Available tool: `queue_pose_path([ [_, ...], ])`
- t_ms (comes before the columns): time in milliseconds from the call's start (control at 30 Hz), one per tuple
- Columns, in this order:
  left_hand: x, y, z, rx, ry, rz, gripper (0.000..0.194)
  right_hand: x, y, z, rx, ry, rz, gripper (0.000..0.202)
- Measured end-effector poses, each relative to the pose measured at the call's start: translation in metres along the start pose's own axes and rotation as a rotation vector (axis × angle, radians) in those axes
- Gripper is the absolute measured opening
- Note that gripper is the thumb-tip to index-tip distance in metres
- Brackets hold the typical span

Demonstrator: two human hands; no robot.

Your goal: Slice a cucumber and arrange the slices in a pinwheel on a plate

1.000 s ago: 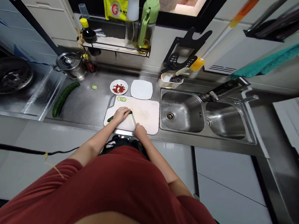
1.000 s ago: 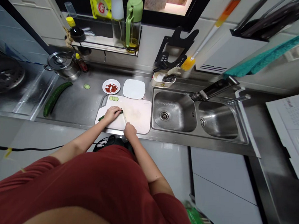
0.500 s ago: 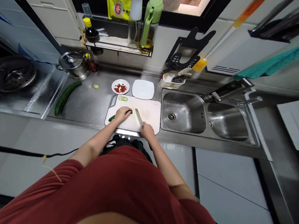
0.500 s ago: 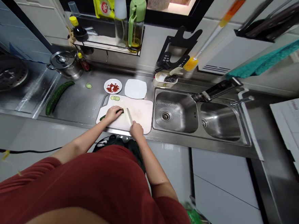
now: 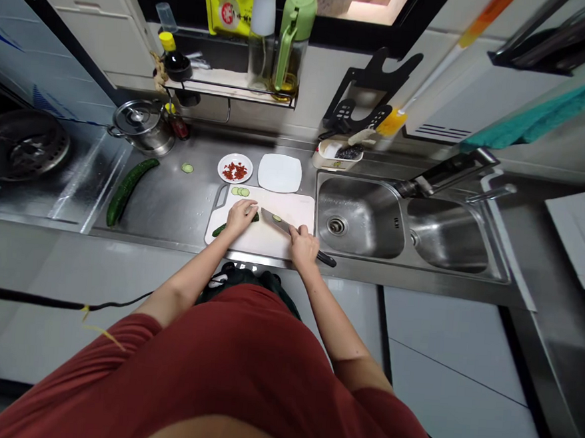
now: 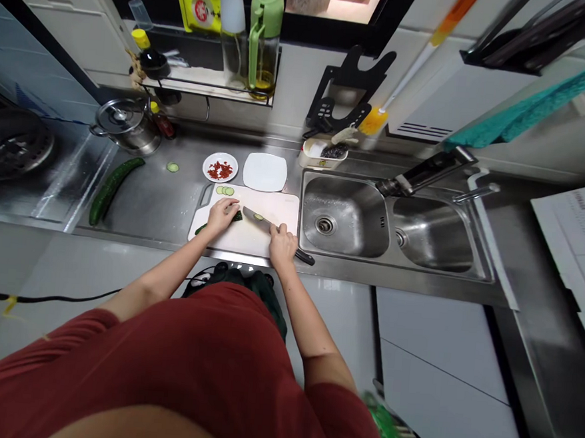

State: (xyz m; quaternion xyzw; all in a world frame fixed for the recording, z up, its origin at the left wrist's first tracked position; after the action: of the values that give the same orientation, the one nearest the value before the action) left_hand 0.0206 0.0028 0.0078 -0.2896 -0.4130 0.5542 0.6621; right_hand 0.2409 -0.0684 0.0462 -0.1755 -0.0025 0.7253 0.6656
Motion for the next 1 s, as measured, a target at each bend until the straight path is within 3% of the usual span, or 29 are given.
queue_pose_path([
  [100, 0.009, -0.013, -0.003, -0.023, 0.032, -0.027, 0.027, 0.000, -0.002, 0.002, -0.013, -0.034, 0.018, 0.044],
  [333, 0.021, -0.033, -0.022, 0.003, 0.406, -0.093, 0.033, 0.001, -0.004, 0.007, -0.011, -0.088, 0.087, 0.046],
  [500, 0.023, -0.034, -0.029, -0.066, 0.452, -0.048, 0.026, 0.000, -0.005, 0.002, -0.021, -0.088, 0.084, 0.045],
  [600, 0.024, -0.031, -0.034, -0.126, 0.402, -0.012, 0.016, -0.002, -0.007, -0.006, -0.043, -0.100, 0.069, 0.045],
  [733, 0.031, -0.013, -0.033, -0.193, 0.215, 0.142, 0.011, -0.004, -0.013, -0.019, -0.050, -0.095, 0.036, 0.043],
  [867, 0.042, 0.017, -0.021, -0.198, -0.008, 0.398, 0.013, -0.005, -0.020, -0.032, -0.038, -0.129, -0.018, 0.039],
  [1000, 0.052, 0.041, -0.007, -0.172, -0.126, 0.511, 0.019, -0.007, -0.024, -0.043, -0.020, -0.175, -0.052, 0.038],
])
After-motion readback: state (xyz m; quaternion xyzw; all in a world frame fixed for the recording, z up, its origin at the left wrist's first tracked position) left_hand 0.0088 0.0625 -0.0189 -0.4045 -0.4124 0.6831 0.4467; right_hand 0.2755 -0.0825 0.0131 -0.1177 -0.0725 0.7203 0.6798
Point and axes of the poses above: each hand's wrist, its own x-axis towards the middle knuckle, its own z-axis out of the back of the hand, y = z × x, the point moved 3 cm from there along x, towards the middle knuckle, and after that the axes turned 15 degrees about -x, right-handed, at the moved point
